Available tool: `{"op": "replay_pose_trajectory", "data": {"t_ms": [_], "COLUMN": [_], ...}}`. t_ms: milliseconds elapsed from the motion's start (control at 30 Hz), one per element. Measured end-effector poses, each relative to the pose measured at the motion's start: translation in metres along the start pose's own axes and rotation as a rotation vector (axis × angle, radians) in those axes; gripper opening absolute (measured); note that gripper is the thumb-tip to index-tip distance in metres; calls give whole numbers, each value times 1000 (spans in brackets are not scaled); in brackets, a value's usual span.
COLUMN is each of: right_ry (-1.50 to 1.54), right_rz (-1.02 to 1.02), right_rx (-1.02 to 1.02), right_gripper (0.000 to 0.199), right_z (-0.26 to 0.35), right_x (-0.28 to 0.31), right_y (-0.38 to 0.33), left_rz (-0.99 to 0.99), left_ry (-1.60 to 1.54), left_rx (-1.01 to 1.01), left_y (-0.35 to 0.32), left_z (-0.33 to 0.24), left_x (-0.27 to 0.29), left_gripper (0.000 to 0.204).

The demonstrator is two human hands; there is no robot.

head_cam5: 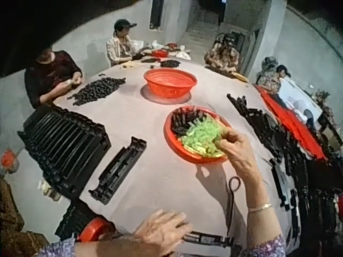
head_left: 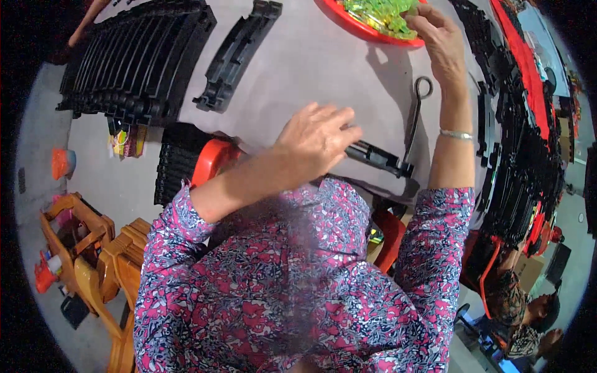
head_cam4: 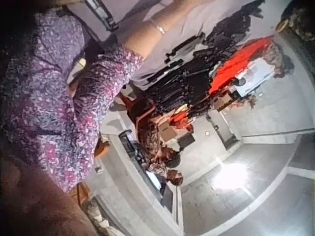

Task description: The person assembles plastic cartridge housings by inserting internal plastic parts and springs into them with an insertion tool.

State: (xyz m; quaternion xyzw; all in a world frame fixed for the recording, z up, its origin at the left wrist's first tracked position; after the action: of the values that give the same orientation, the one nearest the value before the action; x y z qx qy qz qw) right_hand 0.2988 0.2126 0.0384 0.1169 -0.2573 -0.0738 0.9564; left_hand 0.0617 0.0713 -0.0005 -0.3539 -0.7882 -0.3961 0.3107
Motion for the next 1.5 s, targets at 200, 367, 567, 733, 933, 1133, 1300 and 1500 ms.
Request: {"op": "replay_pose_trajectory", "data": {"t_ms": [200, 367, 567, 733, 933, 1133, 1300, 1500], "right_ry": [-46, -217, -431, -613, -564, -488, -503, -542], "right_rz": [293, 310, 178, 24, -82, -222, -229, -259], "right_rx": [-158, -93, -62, -34, -25, -56, -29, 4], "right_gripper": [22, 15, 17, 16, 13, 12, 12, 12], "right_z": [29, 65, 83, 89, 86, 83, 81, 79], "right_x": [-16, -31, -51, -59, -67, -62, -65, -71], "right_y": [-114, -182, -206, -214, -221, -225, -227, -229], "left_rz": [17, 9, -19, 76, 92, 104, 77, 234], "left_ry": [-28, -72, -116, -132, -152, -200, -199, -287], "left_rx": [35, 37, 11, 46, 51, 53, 50, 124], "left_y": [6, 6, 7, 11, 13, 13, 11, 20], "left_z": [6, 7, 3, 4, 6, 9, 11, 15], "left_x": [7, 5, 5, 7, 8, 5, 4, -1], "left_gripper": [30, 29, 28, 30, 31, 30, 32, 26]}}
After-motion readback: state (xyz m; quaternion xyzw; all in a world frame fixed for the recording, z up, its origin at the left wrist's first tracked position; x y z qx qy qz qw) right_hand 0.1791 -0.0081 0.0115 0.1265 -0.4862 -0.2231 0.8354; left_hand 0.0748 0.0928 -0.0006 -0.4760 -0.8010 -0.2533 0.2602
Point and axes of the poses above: each hand's wrist, its own y-axis towards the middle knuckle, its own x-axis out of the back of the hand, z = x × y, the point moved 8 cm from there along y, towards the middle knuckle, and after that the axes turned 5 degrees about z, right-handed, at the moved point
